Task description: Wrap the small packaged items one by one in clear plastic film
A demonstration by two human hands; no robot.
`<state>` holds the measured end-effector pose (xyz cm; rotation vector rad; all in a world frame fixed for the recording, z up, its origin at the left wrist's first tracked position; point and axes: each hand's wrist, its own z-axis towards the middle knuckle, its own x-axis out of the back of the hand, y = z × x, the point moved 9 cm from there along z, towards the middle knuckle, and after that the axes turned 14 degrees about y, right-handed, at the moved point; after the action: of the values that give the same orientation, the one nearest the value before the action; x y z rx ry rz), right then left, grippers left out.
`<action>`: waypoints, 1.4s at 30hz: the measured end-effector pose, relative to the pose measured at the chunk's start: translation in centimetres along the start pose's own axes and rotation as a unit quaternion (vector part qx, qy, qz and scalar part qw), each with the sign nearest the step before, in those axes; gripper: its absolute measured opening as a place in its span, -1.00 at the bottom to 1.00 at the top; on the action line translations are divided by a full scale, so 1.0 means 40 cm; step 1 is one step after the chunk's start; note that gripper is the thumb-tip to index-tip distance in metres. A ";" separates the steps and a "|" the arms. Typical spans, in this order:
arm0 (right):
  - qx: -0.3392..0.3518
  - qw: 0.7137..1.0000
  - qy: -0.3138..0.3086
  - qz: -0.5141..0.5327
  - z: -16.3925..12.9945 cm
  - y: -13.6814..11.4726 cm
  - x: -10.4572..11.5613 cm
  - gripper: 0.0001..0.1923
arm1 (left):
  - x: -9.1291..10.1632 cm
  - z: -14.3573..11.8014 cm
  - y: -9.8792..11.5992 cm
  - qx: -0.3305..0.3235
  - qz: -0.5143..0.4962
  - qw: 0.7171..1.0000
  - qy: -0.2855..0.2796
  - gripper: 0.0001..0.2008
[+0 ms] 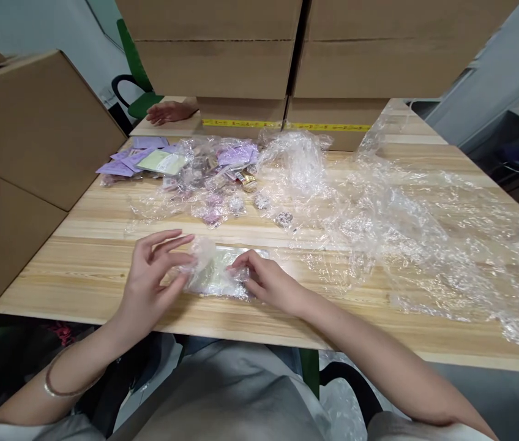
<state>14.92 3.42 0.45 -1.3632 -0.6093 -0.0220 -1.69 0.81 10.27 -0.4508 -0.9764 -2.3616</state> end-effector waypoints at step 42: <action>0.031 0.926 0.079 -0.367 0.074 -0.006 -0.004 -0.82 | -0.245 -0.159 0.005 -0.187 0.060 0.927 -0.321 -0.46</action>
<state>13.55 6.01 0.85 -0.9943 -0.9444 -0.7055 5.65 -0.48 1.25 -1.4567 -0.7129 -2.3192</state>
